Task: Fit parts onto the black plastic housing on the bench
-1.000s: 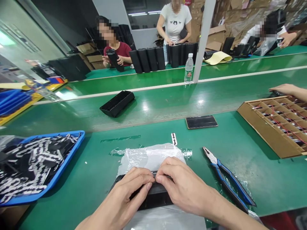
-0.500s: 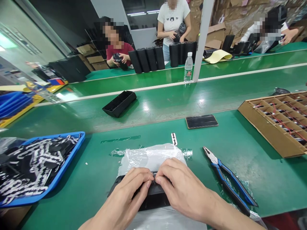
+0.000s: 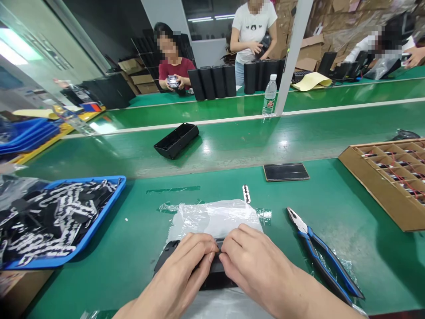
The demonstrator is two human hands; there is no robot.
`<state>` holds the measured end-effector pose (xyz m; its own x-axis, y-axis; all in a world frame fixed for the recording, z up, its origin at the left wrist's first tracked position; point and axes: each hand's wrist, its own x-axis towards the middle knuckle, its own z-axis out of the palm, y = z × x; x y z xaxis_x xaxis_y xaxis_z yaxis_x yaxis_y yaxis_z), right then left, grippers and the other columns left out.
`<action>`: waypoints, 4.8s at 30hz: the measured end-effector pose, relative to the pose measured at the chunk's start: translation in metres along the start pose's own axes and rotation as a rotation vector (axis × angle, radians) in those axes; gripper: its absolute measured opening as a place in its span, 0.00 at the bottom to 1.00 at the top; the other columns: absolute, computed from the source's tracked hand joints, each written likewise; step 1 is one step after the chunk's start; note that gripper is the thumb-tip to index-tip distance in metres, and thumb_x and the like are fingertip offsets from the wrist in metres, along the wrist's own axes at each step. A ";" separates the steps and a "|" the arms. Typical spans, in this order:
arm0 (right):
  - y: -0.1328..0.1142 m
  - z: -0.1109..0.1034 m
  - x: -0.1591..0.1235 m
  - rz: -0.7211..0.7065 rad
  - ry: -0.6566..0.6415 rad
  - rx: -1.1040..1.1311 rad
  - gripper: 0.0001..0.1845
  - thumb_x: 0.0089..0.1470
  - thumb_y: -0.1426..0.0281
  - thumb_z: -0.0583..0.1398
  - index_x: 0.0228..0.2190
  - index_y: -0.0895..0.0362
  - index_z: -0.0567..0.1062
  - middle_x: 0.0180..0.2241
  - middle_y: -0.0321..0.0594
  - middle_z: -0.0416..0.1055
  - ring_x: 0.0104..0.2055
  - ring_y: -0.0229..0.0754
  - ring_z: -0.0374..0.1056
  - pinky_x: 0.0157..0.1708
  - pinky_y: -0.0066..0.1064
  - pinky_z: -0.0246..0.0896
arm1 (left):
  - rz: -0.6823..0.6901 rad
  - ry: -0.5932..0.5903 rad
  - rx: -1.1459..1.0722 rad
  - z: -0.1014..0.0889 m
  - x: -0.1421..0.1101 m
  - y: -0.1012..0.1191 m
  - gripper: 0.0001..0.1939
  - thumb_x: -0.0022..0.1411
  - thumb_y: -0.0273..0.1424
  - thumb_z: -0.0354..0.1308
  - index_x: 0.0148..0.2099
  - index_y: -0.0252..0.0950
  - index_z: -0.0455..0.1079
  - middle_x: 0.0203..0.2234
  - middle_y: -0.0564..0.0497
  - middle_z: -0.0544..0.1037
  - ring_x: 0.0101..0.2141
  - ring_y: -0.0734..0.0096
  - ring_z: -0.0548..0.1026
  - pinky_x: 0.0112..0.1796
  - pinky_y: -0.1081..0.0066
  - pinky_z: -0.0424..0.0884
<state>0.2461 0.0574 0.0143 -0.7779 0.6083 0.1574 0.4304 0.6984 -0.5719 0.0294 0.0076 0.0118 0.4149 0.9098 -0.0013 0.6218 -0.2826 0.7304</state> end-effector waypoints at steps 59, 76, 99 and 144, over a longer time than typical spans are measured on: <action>-0.017 0.042 -0.027 -0.092 0.466 -0.325 0.22 0.73 0.75 0.47 0.39 0.62 0.80 0.35 0.45 0.75 0.41 0.47 0.68 0.44 0.35 0.73 | 0.387 0.214 0.153 0.009 -0.018 -0.009 0.13 0.70 0.16 0.57 0.55 0.27 0.72 0.47 0.39 0.77 0.48 0.62 0.73 0.51 0.64 0.76; -0.011 0.044 -0.024 -0.127 0.460 -0.380 0.22 0.70 0.77 0.48 0.43 0.63 0.81 0.37 0.50 0.79 0.41 0.51 0.73 0.41 0.41 0.79 | 0.169 0.196 -0.030 0.011 -0.005 -0.012 0.10 0.74 0.20 0.51 0.47 0.39 0.70 0.43 0.51 0.74 0.42 0.72 0.72 0.46 0.73 0.69; -0.006 0.044 -0.023 -0.158 0.407 -0.291 0.14 0.67 0.79 0.54 0.44 0.67 0.80 0.39 0.50 0.79 0.41 0.51 0.74 0.43 0.45 0.81 | 0.218 0.262 0.069 0.013 -0.004 -0.011 0.10 0.73 0.19 0.51 0.50 0.36 0.69 0.42 0.48 0.74 0.42 0.69 0.73 0.46 0.69 0.72; -0.011 0.044 -0.049 -0.051 0.814 0.240 0.14 0.59 0.87 0.60 0.43 0.64 0.80 0.40 0.48 0.80 0.43 0.44 0.77 0.47 0.35 0.80 | 0.200 -0.636 0.169 -0.053 0.055 0.032 0.08 0.76 0.26 0.52 0.41 0.40 0.68 0.37 0.52 0.70 0.40 0.69 0.73 0.41 0.77 0.74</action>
<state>0.2589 0.0038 -0.0232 -0.1819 0.7240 0.6654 0.2236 0.6894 -0.6890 0.0368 0.0649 0.0715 0.8098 0.4946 -0.3156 0.5660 -0.5171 0.6420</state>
